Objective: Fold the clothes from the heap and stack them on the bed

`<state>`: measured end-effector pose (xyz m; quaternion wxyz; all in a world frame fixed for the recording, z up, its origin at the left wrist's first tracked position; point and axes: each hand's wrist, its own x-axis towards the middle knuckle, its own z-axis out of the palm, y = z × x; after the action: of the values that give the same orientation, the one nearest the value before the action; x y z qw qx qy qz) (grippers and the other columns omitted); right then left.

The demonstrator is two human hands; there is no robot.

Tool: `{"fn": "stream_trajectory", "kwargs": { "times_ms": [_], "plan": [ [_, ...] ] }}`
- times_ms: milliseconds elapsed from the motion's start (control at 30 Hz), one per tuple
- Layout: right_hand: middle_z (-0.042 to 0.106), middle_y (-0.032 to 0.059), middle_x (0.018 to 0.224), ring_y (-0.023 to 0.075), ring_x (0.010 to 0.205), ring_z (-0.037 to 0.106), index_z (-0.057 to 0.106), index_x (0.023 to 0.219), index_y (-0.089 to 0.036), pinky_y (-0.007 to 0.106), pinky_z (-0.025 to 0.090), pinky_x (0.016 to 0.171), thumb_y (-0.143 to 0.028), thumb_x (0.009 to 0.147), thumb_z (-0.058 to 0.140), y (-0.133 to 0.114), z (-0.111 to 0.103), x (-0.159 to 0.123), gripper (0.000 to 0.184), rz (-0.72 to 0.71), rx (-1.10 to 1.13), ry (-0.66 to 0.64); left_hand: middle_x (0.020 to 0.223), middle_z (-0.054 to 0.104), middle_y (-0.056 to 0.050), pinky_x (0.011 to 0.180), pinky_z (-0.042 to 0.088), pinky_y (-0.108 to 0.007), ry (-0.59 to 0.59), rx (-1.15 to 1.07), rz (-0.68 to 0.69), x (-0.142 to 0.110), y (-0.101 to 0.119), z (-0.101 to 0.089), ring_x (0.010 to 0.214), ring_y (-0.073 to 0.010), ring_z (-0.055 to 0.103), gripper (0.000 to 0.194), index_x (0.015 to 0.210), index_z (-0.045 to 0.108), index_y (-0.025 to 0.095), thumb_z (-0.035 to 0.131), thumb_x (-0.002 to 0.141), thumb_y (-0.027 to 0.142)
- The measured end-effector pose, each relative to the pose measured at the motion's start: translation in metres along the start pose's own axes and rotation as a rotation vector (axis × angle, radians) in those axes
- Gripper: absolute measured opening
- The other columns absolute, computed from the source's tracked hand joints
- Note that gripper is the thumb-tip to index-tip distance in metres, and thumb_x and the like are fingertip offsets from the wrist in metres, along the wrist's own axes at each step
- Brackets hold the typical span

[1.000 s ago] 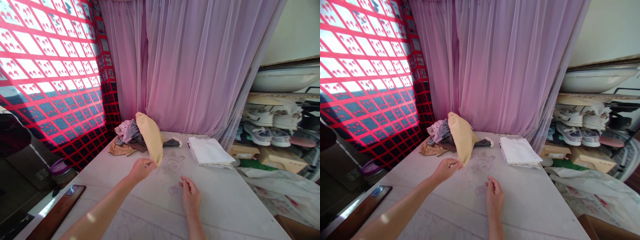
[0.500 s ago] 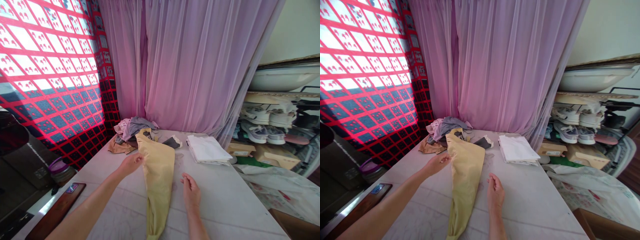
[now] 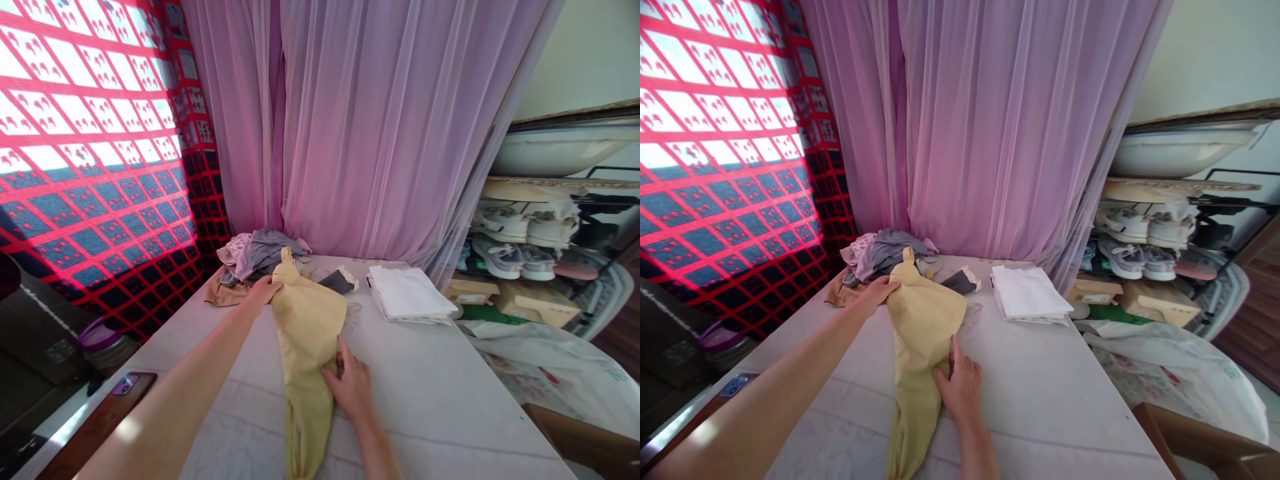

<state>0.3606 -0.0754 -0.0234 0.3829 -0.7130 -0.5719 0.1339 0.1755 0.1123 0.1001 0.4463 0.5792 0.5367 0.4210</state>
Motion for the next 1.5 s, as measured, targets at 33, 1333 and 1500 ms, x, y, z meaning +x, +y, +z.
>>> {"fn": "stream_trajectory", "kwargs": {
  "times_ms": [33, 1333, 1500],
  "plan": [
    [0.073, 0.0059, 0.094, 0.0228, 0.088, 0.066, 0.050, 0.135, -0.020, 0.038, 0.044, 0.090, -0.024, 0.076, 0.054, -0.001, 0.002, 0.000, 0.059, 0.002, -0.019, -0.003, 0.075, 0.068, -0.004, 0.061, 0.051, -0.029, -0.031, -0.039, -0.014, -0.004, 0.003, 0.001, 0.071, -0.0205, 0.066, 0.039, 0.089, 0.065, 0.018, 0.075, 0.062, 0.045],
    [0.060, 0.0087, 0.125, 0.0243, 0.123, 0.046, 0.059, 0.122, -0.022, 0.043, 0.026, 0.106, -0.016, 0.078, 0.050, -0.054, -0.082, 0.075, 0.046, -0.293, -0.395, 0.461, 0.105, 0.069, -0.009, 0.094, 0.043, -0.038, 0.158, 0.771, 0.491, -0.115, -0.077, -0.088, 0.103, -0.0241, 0.060, 0.013, 0.087, 0.061, 0.023, 0.049, 0.083, 0.027],
    [0.053, 0.0158, 0.133, 0.0276, 0.121, 0.050, 0.047, 0.137, -0.017, 0.044, 0.040, 0.096, -0.019, 0.078, 0.043, 0.010, -0.060, 0.045, 0.059, 0.076, -0.256, 0.466, 0.117, 0.069, -0.004, 0.112, 0.027, -0.046, -0.176, 0.722, 0.719, -0.161, -0.095, -0.062, 0.121, -0.0227, 0.053, 0.027, 0.088, 0.060, 0.024, 0.045, 0.074, 0.007]
  ]
}}
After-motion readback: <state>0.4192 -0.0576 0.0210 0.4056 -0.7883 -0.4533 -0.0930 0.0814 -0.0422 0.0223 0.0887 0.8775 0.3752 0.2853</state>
